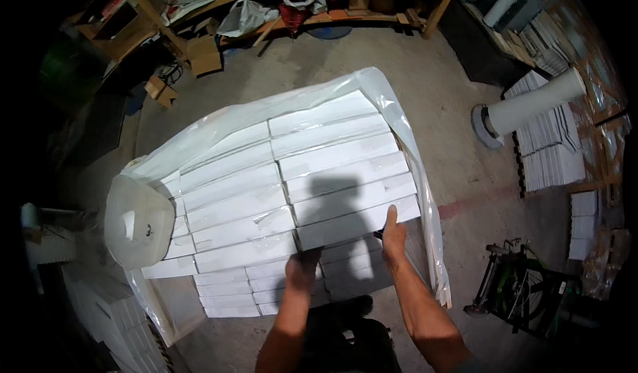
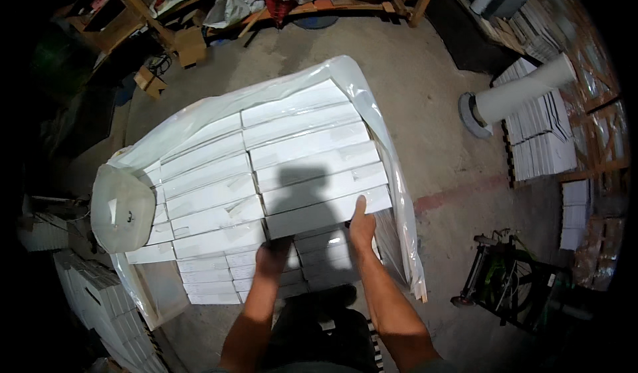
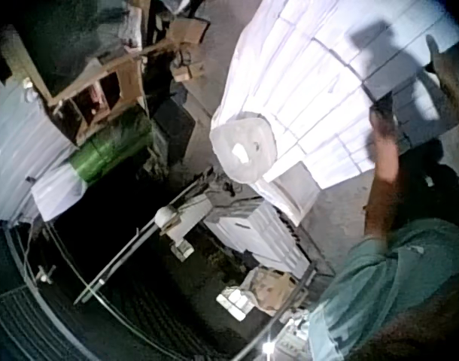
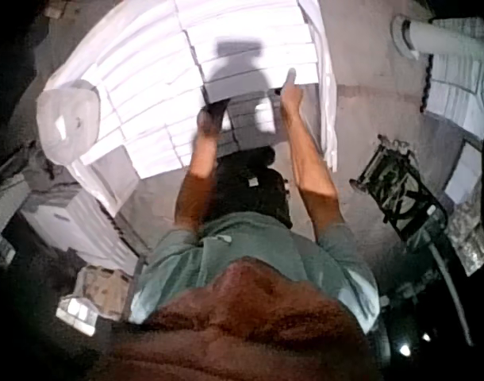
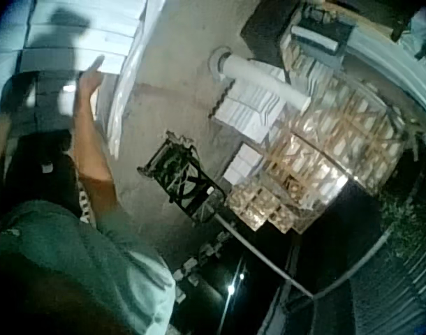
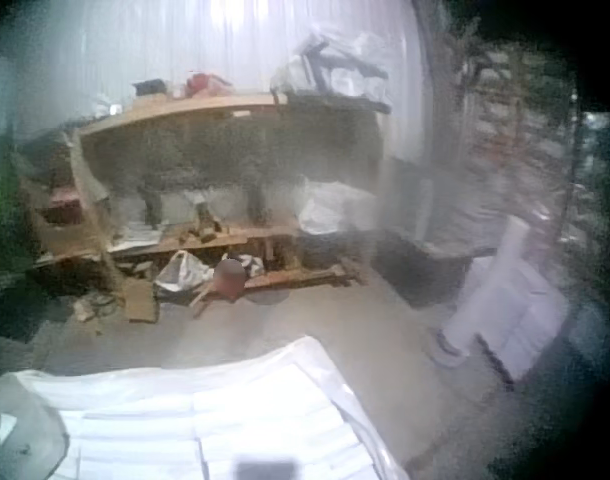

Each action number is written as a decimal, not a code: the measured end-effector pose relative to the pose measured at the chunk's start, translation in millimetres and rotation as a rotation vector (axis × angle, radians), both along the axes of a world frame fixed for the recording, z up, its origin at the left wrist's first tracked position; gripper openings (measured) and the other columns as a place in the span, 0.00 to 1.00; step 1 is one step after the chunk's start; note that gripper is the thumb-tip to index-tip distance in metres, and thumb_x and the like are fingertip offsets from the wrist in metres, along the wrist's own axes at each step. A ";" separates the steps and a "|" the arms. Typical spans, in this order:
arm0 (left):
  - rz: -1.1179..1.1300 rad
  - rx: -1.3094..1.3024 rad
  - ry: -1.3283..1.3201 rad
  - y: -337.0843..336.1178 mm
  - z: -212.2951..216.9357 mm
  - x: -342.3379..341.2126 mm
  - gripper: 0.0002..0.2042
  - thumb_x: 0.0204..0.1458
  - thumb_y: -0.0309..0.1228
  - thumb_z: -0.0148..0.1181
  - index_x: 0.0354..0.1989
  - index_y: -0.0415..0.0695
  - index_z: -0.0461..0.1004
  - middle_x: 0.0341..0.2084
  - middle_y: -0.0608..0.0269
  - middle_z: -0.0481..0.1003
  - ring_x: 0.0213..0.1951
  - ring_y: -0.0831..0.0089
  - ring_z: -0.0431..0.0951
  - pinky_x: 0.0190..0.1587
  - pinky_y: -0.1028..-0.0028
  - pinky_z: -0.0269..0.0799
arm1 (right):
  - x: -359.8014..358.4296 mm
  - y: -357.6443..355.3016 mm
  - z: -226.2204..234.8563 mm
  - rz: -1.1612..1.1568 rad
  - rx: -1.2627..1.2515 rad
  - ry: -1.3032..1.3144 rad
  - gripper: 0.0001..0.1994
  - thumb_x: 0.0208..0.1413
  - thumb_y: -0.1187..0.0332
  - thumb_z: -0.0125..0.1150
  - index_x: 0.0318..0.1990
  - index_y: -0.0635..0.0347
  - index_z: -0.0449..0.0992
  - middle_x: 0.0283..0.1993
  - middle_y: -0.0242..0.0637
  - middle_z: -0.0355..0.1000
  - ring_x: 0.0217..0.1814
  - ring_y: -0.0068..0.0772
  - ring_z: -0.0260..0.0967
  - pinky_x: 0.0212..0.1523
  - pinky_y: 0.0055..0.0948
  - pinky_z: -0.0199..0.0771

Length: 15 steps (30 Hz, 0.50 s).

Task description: The person repeatedly picks up white rectangular boxes from a large wrapped pallet and places them onto a smaller wooden pallet. The person handles the boxes one at a time, walking back and forth between the two pallets to build a stack.

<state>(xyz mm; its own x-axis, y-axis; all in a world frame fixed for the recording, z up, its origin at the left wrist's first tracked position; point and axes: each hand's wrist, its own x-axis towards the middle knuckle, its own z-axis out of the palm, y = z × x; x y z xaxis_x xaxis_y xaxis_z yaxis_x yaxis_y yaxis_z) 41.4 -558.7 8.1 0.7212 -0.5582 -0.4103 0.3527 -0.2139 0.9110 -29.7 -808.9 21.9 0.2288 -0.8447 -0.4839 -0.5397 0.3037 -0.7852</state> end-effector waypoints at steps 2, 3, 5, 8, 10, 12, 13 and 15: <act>0.307 -0.320 0.413 2.3 -14.1 -14.3 0.17 0.56 0.28 0.43 0.52 0.34 0.62 0.50 0.50 0.67 0.50 0.59 0.69 0.49 0.62 0.67 | 2.2 1.0 -3.5 0.025 0.122 -0.031 0.35 0.53 0.42 0.47 0.38 0.77 0.70 0.30 0.43 0.69 0.34 0.33 0.67 0.34 0.32 0.69; 0.581 -0.534 0.758 1.5 -20.3 -18.6 0.17 0.55 0.25 0.47 0.53 0.32 0.61 0.54 0.49 0.64 0.50 0.59 0.70 0.50 0.64 0.67 | 1.7 0.3 -3.0 0.037 0.177 -0.047 0.35 0.52 0.40 0.48 0.37 0.76 0.69 0.28 0.40 0.68 0.32 0.30 0.67 0.31 0.32 0.71; 0.397 -0.394 0.706 -5.3 -13.6 -27.9 0.18 0.56 0.29 0.45 0.52 0.33 0.60 0.53 0.48 0.64 0.50 0.57 0.70 0.48 0.63 0.68 | -2.2 -5.6 -5.2 0.034 0.131 -0.022 0.35 0.52 0.40 0.48 0.38 0.75 0.69 0.30 0.40 0.68 0.33 0.32 0.67 0.31 0.32 0.71; 0.297 -0.230 0.843 25.1 -30.3 -49.8 0.18 0.57 0.35 0.41 0.49 0.32 0.62 0.48 0.45 0.68 0.46 0.50 0.71 0.44 0.59 0.71 | 10.7 6.4 39.7 0.008 0.332 -0.100 0.33 0.51 0.41 0.49 0.40 0.72 0.69 0.35 0.42 0.68 0.35 0.33 0.67 0.31 0.32 0.71; 0.126 0.016 0.741 34.1 -23.8 -72.4 0.17 0.58 0.34 0.37 0.46 0.32 0.64 0.45 0.43 0.69 0.45 0.44 0.71 0.44 0.51 0.69 | -1.6 13.3 63.7 0.043 0.441 -0.098 0.31 0.51 0.42 0.50 0.40 0.68 0.70 0.37 0.42 0.68 0.36 0.33 0.67 0.31 0.31 0.71; 0.147 0.067 0.759 48.3 -19.2 -91.3 0.16 0.58 0.34 0.38 0.43 0.32 0.66 0.41 0.44 0.71 0.41 0.50 0.73 0.40 0.57 0.71 | -25.4 22.4 68.4 0.175 0.457 -0.017 0.28 0.51 0.43 0.52 0.41 0.65 0.70 0.40 0.42 0.67 0.38 0.32 0.67 0.30 0.29 0.70; 0.155 0.099 0.783 60.9 -18.6 -107.2 0.16 0.58 0.34 0.39 0.42 0.32 0.67 0.38 0.44 0.72 0.40 0.52 0.75 0.39 0.60 0.72 | -42.0 36.8 69.3 0.235 0.472 -0.076 0.25 0.51 0.46 0.54 0.40 0.63 0.71 0.37 0.40 0.69 0.34 0.30 0.68 0.30 0.28 0.69; 0.135 0.077 0.743 86.9 -23.8 -145.7 0.16 0.55 0.34 0.43 0.45 0.34 0.64 0.41 0.44 0.72 0.34 0.55 0.76 0.31 0.64 0.73 | -97.5 65.4 43.5 0.368 0.509 -0.219 0.20 0.54 0.53 0.52 0.42 0.63 0.72 0.35 0.38 0.73 0.33 0.33 0.71 0.33 0.31 0.71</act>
<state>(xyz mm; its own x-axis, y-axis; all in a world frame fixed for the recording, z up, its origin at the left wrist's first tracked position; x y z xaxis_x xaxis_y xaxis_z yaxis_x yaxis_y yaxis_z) -104.4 -471.8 -15.7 0.2996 -0.4351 -0.8491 0.8955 -0.1787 0.4076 -127.1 -743.5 65.4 0.5967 -0.3708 -0.7116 -0.5237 0.4920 -0.6955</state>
